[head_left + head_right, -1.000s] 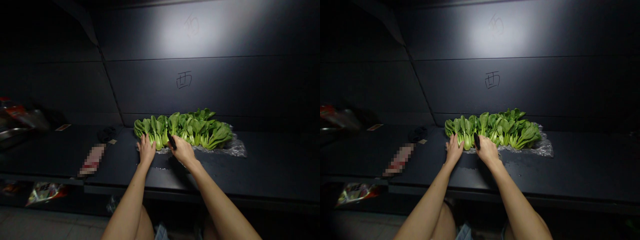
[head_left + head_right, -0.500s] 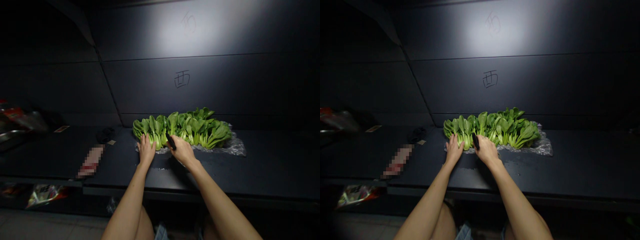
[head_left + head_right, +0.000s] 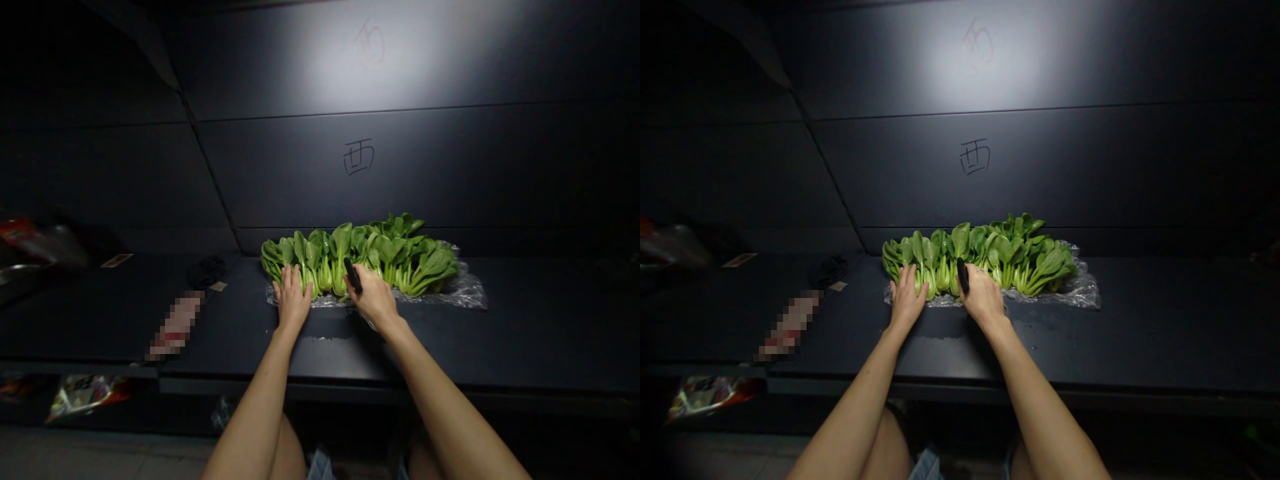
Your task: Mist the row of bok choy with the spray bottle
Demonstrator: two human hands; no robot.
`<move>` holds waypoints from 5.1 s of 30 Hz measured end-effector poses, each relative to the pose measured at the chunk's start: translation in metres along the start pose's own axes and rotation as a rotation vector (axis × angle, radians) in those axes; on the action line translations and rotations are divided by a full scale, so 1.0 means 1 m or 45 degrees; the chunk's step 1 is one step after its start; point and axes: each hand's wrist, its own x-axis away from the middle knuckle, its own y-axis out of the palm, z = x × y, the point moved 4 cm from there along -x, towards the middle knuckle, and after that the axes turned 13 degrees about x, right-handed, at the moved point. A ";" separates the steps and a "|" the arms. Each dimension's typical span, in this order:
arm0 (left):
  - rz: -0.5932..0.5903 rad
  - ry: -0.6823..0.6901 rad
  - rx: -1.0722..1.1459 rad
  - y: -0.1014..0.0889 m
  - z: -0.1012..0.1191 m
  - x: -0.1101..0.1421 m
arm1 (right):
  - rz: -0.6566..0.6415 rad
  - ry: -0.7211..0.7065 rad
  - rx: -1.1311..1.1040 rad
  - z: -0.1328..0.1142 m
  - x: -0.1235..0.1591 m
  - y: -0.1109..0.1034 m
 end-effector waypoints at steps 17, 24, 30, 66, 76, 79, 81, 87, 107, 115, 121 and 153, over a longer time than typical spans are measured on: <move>-0.060 0.387 0.064 0.015 0.055 0.002 | -0.079 0.170 0.063 0.030 -0.001 -0.003; -0.183 0.432 -0.080 0.036 0.068 -0.004 | -0.103 0.205 0.054 0.041 0.000 -0.007; -0.156 0.370 -0.144 0.036 0.069 -0.006 | -0.080 0.222 0.072 0.048 0.000 -0.007; -0.271 0.472 -0.032 0.034 0.058 -0.001 | -0.021 0.245 0.041 0.052 0.002 -0.009; -0.213 0.492 -0.048 0.030 0.051 0.001 | 0.005 0.288 0.011 0.060 0.005 -0.015; -0.201 0.497 -0.046 0.030 0.051 0.002 | 0.027 0.305 0.012 0.066 0.006 -0.016; -0.194 0.500 -0.051 0.029 0.050 0.002 | 0.034 0.330 0.022 0.071 0.007 -0.017; -0.198 0.503 -0.072 0.030 0.049 0.002 | -0.002 0.411 0.063 0.082 0.009 -0.019; -0.383 0.794 -0.050 0.035 0.069 0.016 | -0.020 0.358 0.074 0.077 0.008 -0.014; -0.332 0.751 -0.096 0.040 0.073 0.018 | -0.017 0.316 0.068 0.074 0.007 -0.013; -0.304 0.759 -0.005 0.026 0.072 0.014 | 0.004 0.313 0.040 0.075 0.008 -0.014; -0.527 0.721 0.010 0.018 0.057 0.014 | -0.005 0.233 0.033 0.067 0.007 -0.017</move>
